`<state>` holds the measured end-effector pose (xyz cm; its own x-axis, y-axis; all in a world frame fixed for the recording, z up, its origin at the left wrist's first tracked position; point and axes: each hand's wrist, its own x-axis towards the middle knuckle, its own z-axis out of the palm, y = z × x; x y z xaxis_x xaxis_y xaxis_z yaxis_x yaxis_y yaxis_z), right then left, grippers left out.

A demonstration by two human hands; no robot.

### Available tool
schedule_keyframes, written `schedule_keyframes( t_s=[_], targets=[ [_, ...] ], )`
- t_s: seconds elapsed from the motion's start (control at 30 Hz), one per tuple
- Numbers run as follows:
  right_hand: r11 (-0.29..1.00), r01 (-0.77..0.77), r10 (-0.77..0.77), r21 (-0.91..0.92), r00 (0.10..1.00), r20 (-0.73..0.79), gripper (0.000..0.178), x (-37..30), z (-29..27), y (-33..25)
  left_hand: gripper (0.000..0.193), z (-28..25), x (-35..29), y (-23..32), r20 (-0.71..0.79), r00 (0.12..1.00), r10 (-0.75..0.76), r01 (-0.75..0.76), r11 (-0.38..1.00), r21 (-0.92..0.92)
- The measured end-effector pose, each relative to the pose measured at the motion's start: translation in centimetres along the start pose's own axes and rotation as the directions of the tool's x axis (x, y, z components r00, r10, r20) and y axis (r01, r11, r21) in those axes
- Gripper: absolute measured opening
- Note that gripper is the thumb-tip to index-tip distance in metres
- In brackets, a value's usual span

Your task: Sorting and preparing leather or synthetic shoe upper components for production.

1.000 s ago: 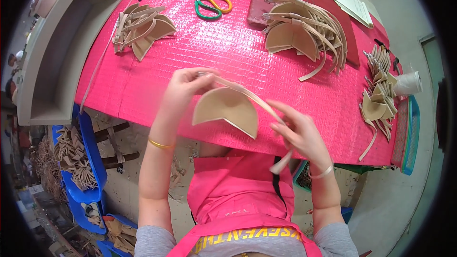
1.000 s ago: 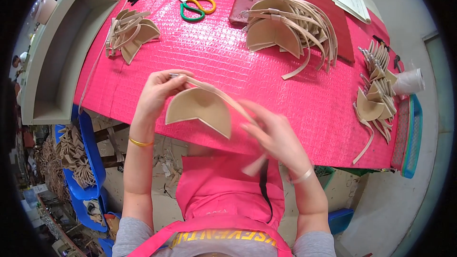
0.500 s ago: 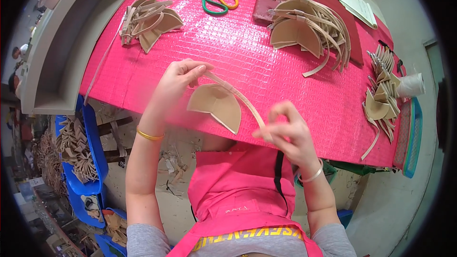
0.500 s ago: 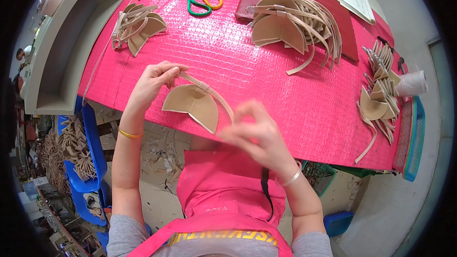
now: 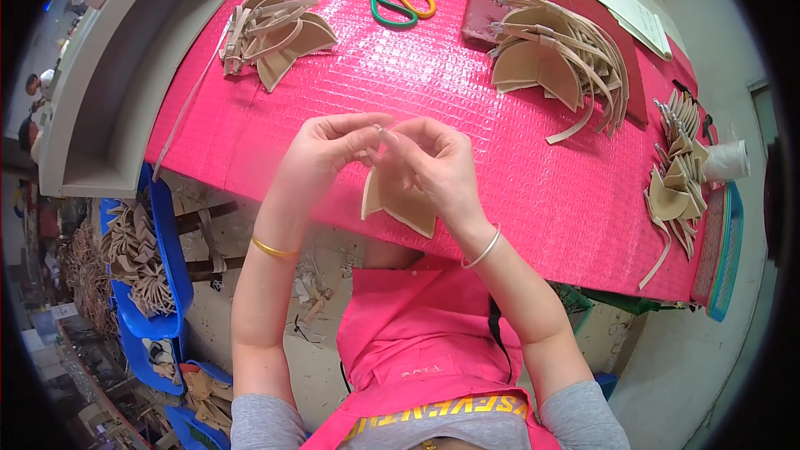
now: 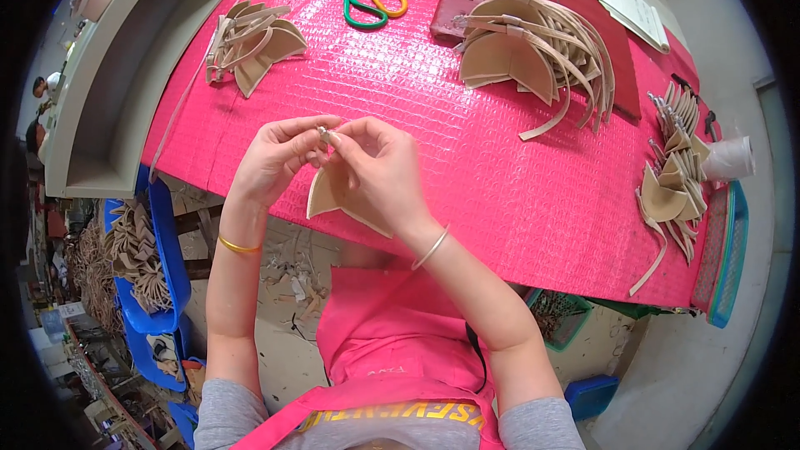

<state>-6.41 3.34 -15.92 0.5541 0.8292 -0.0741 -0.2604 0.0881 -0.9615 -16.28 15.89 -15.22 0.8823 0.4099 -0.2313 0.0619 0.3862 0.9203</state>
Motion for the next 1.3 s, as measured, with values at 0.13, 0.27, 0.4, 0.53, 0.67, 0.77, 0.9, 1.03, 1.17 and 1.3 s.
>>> schedule_keyframes(
  t_s=[0.13, 0.27, 0.4, 0.53, 0.67, 0.77, 0.9, 1.03, 1.17, 1.3],
  targets=[
    [0.987, 0.038, -0.039, 0.155, 0.999, 0.002, 0.011, 0.1, 0.6, 0.2, 0.027, 0.5, -0.3, 0.3, 0.016, 0.992, 0.124, -0.125, 0.978, 0.169],
    [0.991, 0.116, -0.12, 0.061, 0.99, 0.069, 0.015, -0.4, -0.1, 0.5, 0.025, -0.4, -0.2, 0.8, -0.027, 0.992, 0.123, -0.116, 0.975, 0.187],
    [0.984, 0.163, -0.166, 0.072, 0.986, 0.028, 0.017, -1.0, -0.2, 0.4, 0.02, 0.8, -0.2, 0.8, 0.095, 0.995, 0.0, -0.024, 0.97, 0.244],
    [0.988, 0.086, -0.088, 0.131, 0.996, 0.009, 0.018, -1.2, -1.7, -0.3, 0.019, 4.5, -2.6, 2.5, -0.053, 0.76, 0.647, -0.127, 0.228, 0.965],
    [0.985, 0.17, -0.169, 0.029, 0.985, -0.031, 0.024, -3.3, -1.6, -0.1, 0.014, 6.8, -2.7, 0.1, -0.091, 0.967, 0.239, -0.064, 0.572, 0.818],
    [0.794, 0.374, -0.407, -0.479, 0.913, 0.039, 0.031, -3.2, -3.7, -1.8, 0.015, 6.9, -1.2, -2.7, -0.213, 0.943, 0.256, -0.241, 0.966, 0.094],
    [0.758, 0.332, -0.362, -0.562, 0.93, 0.061, 0.022, -2.7, -4.3, -4.9, 0.014, 9.0, -1.6, -3.7, -0.149, 0.939, 0.31, -0.254, 0.917, 0.309],
    [0.476, 0.564, -0.525, -0.675, 0.798, 0.296, 0.017, -3.5, -6.2, -5.1, 0.022, 9.1, -1.2, -4.4, -0.001, 0.981, 0.192, -0.19, 0.966, -0.175],
    [0.244, 0.712, -0.616, -0.659, 0.638, 0.461, 0.021, -5.2, -7.9, -3.6, 0.025, 10.0, -1.1, -4.1, 0.132, 0.987, 0.086, -0.005, 0.858, -0.514],
    [0.113, 0.741, -0.658, -0.662, 0.555, 0.508, 0.024, -5.5, -8.5, -2.9, 0.024, 10.9, -1.0, -4.7, 0.037, 0.996, 0.083, -0.065, 0.931, -0.359]
  ],
)
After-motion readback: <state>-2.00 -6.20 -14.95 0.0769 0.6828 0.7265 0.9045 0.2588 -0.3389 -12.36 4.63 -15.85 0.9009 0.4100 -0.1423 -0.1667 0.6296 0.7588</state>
